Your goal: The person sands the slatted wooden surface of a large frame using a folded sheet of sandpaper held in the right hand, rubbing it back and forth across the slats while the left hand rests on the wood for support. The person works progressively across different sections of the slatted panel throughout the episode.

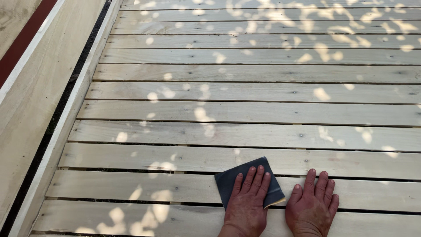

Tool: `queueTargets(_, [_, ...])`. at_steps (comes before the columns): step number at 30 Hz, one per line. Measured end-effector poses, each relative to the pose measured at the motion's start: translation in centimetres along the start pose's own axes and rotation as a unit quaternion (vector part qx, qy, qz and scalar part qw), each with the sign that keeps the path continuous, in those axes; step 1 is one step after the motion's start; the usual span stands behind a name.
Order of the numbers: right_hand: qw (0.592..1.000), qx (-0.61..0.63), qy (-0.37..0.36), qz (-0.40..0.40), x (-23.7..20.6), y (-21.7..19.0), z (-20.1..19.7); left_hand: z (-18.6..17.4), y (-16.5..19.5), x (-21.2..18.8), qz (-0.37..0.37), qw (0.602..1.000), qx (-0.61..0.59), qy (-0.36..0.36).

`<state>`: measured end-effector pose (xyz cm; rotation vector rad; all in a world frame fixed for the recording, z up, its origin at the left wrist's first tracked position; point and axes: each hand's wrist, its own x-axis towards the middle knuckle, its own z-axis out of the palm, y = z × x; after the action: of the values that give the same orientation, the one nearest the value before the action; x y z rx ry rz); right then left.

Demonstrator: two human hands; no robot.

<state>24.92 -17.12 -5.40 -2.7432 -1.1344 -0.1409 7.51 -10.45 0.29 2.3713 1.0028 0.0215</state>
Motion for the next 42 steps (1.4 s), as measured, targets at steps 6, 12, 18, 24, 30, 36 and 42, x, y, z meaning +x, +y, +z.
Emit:
queueTargets(6, [1.0,-0.003,-0.005,0.008,-0.1,0.1,0.1,-6.4,-10.1,-5.6,-0.325,0.935,0.092,0.104])
queueTargets(12, [1.0,-0.003,-0.015,0.013,0.2,-0.4,-0.1,-2.7,0.6,-2.9,-0.241,0.968,-0.018,-0.067])
queueTargets(18, [1.0,0.001,-0.016,0.009,0.2,-0.2,-0.6,-2.5,-3.5,-6.1,-0.104,0.991,0.006,-0.084])
queueTargets(24, [1.0,0.004,-0.021,0.014,0.2,-0.4,-0.8,-6.3,-10.8,-9.8,-0.367,0.918,0.105,0.109])
queueTargets(30, [1.0,0.002,-0.028,0.012,0.0,-0.6,-1.2,-0.6,2.1,-4.0,-0.155,0.985,-0.063,-0.039])
queueTargets(36, [0.999,0.005,-0.031,0.01,0.2,-0.8,-1.2,-2.2,-4.7,-6.4,-0.123,0.989,0.023,0.077])
queueTargets(42, [1.0,0.001,-0.021,0.004,0.2,-1.0,-0.7,-6.3,-10.8,-5.7,-0.397,0.894,0.096,0.182])
